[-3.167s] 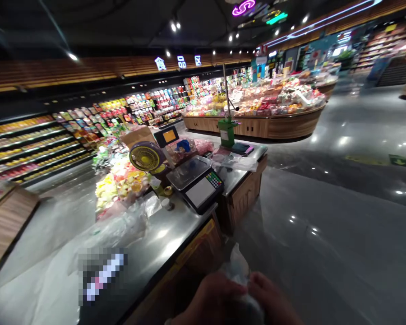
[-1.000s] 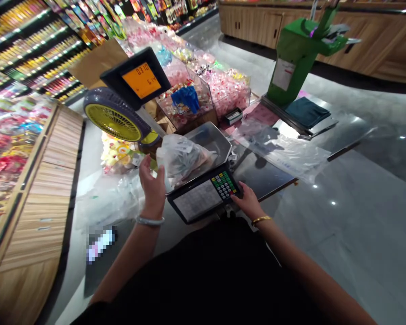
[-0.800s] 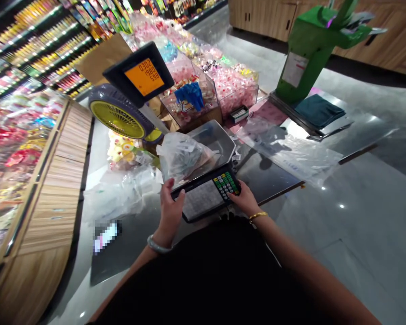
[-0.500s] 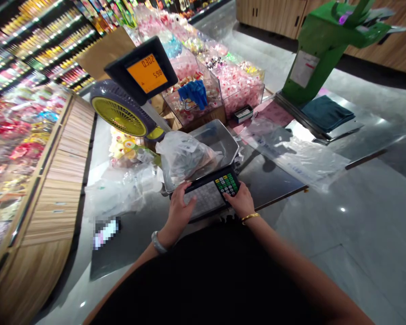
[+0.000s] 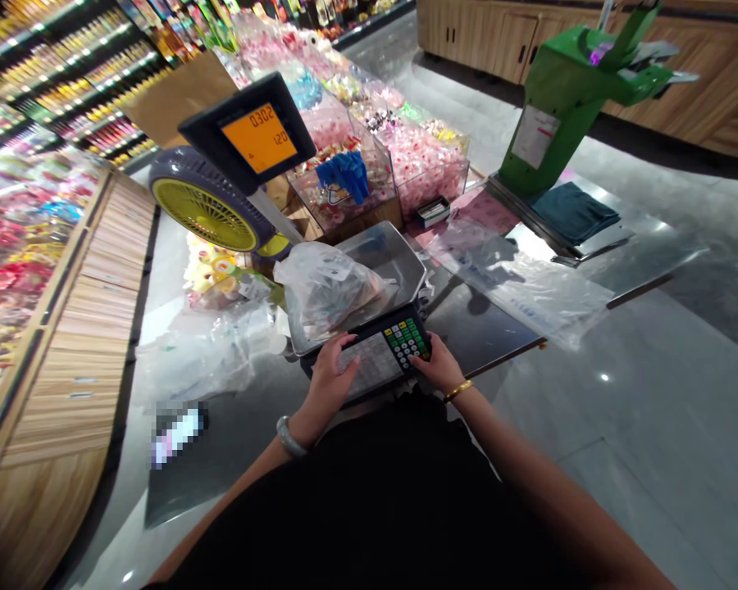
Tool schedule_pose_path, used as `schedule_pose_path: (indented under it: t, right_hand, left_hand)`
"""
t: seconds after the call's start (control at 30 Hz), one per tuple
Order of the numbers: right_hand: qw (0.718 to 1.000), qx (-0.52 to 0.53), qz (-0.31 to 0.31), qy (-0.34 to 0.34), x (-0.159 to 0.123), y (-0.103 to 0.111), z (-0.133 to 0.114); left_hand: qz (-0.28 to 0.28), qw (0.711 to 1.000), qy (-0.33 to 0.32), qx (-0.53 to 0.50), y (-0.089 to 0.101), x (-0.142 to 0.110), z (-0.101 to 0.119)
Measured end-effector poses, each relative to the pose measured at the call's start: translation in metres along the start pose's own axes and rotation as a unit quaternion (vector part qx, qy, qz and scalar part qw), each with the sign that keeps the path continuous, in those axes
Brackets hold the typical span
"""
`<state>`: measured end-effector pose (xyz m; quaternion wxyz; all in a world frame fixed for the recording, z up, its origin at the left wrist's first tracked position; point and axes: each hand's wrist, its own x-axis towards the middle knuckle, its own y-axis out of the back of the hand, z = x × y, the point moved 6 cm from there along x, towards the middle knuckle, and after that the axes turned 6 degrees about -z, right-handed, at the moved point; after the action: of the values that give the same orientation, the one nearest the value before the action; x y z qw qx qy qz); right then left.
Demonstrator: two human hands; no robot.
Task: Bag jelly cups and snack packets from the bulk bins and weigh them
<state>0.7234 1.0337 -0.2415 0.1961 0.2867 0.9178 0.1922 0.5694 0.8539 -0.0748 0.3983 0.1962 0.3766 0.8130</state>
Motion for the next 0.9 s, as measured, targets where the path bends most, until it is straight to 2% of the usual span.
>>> schedule_pose_path:
  t: [0.33, 0.57, 0.67, 0.8, 0.9]
  right_hand:
    - [0.999, -0.029, 0.012, -0.021, -0.006, -0.004, -0.007]
    - [0.997, -0.048, 0.043, -0.039, -0.009, -0.008, -0.013]
    - [0.998, -0.043, 0.024, -0.041, -0.007, -0.006, -0.008]
    - [1.000, -0.006, 0.010, 0.003, 0.013, 0.011, -0.005]
    - [0.997, -0.026, 0.077, 0.012, 0.040, 0.039, -0.006]
  left_hand:
    - [-0.006, 1.000, 0.000, -0.004, -0.005, 0.000, 0.000]
    - [-0.005, 1.000, -0.013, 0.003, -0.011, 0.001, 0.005]
    - [-0.016, 1.000, -0.021, 0.004, -0.017, 0.004, 0.012]
    - [-0.035, 0.999, -0.031, 0.005, -0.022, 0.007, 0.022]
    - [-0.042, 0.998, -0.037, 0.009, -0.022, 0.006, 0.027]
